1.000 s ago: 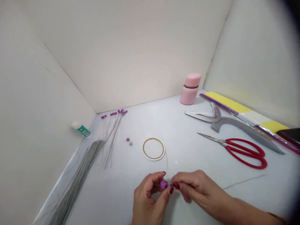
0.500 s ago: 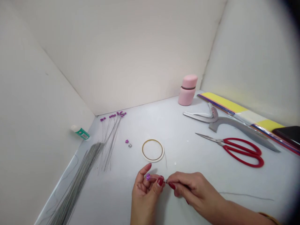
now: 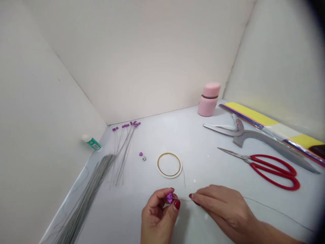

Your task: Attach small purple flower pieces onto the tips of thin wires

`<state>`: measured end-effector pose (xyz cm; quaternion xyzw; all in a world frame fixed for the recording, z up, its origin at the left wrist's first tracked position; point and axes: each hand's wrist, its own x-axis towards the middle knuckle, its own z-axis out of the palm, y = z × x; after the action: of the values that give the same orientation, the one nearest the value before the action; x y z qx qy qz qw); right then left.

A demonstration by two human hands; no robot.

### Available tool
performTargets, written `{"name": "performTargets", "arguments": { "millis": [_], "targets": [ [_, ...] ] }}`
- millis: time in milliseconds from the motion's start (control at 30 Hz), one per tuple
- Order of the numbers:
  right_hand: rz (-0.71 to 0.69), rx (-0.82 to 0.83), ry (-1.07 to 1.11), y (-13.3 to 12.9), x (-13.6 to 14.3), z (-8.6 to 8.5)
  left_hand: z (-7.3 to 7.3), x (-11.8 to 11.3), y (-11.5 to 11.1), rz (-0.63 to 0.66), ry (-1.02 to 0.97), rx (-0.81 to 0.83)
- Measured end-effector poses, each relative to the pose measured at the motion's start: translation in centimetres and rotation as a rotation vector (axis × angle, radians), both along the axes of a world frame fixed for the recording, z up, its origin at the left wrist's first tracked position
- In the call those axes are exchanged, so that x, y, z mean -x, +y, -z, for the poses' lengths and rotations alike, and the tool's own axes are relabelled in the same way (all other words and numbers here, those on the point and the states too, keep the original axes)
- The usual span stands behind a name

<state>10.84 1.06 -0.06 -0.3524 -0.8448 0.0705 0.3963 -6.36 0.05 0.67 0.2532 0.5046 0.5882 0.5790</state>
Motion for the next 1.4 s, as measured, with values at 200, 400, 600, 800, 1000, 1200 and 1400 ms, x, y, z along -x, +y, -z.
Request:
{"name": "performTargets", "arguments": {
  "millis": [200, 400, 600, 800, 1000, 1200, 1400],
  "targets": [
    [0.034, -0.105, -0.033, 0.4, 0.0, -1.1, -1.1, 0.6, 0.0, 0.096, -0.136, 0.013],
    [0.032, -0.114, -0.034, 0.6, 0.1, -0.9, -1.4, 1.0, 0.6, 0.178, -0.301, 0.165],
    [0.028, -0.119, -0.003, 0.6, 0.2, -0.8, -1.6, 0.8, 0.9, 0.182, -0.371, 0.238],
    [0.040, -0.067, 0.009, 0.5, 0.2, -0.7, -1.3, 0.9, 1.0, 0.204, -0.408, 0.274],
    [0.085, -0.069, -0.037, 0.7, -0.1, -1.0, -1.2, 1.8, 1.5, 0.215, -0.473, 0.298],
    [0.048, 0.082, -0.130, 0.4, -0.3, -0.3, -0.2, 0.8, 1.3, 0.212, -0.459, 0.211],
    [-0.062, 0.420, -0.101, -0.4, 0.9, -0.2, 0.8, -0.2, 0.6, 0.077, -0.182, 0.102]
  ]
}}
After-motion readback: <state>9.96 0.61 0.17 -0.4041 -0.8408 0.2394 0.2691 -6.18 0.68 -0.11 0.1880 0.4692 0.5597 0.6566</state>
